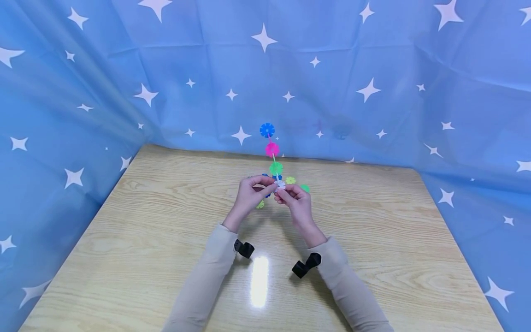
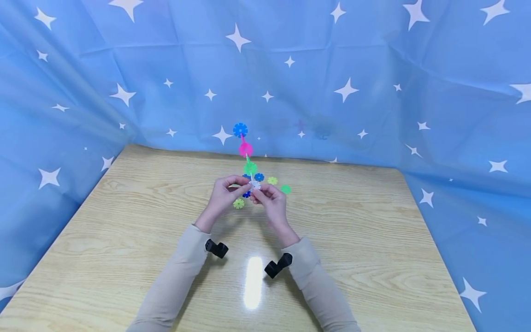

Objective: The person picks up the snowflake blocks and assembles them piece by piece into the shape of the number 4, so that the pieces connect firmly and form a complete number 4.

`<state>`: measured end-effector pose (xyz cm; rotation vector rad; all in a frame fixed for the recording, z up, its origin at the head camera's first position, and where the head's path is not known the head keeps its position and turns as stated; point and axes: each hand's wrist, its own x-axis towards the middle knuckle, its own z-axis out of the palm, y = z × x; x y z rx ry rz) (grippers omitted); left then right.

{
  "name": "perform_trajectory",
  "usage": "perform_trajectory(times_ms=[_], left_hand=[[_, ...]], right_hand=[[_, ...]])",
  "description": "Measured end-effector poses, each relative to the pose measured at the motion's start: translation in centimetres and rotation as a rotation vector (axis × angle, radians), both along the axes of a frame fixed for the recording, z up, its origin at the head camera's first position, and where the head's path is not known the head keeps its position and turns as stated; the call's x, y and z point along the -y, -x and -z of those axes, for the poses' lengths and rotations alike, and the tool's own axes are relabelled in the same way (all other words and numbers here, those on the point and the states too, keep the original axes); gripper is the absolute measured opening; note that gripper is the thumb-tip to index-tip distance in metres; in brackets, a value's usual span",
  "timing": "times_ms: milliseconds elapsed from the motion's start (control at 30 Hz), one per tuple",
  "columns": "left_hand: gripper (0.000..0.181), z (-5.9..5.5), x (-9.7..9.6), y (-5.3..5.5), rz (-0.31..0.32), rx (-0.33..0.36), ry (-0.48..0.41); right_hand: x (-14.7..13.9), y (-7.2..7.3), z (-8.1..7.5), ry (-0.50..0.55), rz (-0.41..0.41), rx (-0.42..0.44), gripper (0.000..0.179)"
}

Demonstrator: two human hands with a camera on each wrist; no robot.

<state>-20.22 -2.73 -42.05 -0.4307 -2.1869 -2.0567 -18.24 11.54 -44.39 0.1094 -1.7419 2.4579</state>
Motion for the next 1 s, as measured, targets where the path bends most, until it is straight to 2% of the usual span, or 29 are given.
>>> perform_trajectory(times_ms=[100,267,467,533,633,800,900,1000], left_hand=[[0.011,0.2,-0.1,0.0,0.006,-0.012,0.034],[0.009,0.6,-0.3,0.1,-0.021,-0.045,0.052],[0.007,0.6,-0.2,0.1,-0.041,-0.115,0.1],[0.006,0.5,0.1,0.1,-0.051,-0.136,0.123],[0.006,0.3,0.5,0.0,-0.056,-0.144,0.157],[0.003,0.1,1.2,-0.1,-0.046,-0.155,0.207],[0.003,0.1,1.5,-0.1,-0.033,-0.167,0.217],[0.003,0.2,1.6,-0.1,0.004,-0.152,0.198]], right_hand=[[0.1,0.0,0.2,0.019,0.011,-0.014,0.021],[0.3,0.0,0.4,0.035,0.022,-0.021,0.02],[0.4,-0.1,0.5,-0.023,0.022,-0.006,0.012],[0.0,0.0,0.5,-0.065,0.02,0.025,0.009],[-1.0,0.5,0.7,-0.154,0.034,0.086,0.017],[-3.5,2.0,1.2,-0.347,0.107,0.224,0.027],[-4.9,2.9,1.5,-0.472,0.142,0.3,0.029],[-6.0,3.7,1.8,-0.58,0.163,0.343,0.031]])
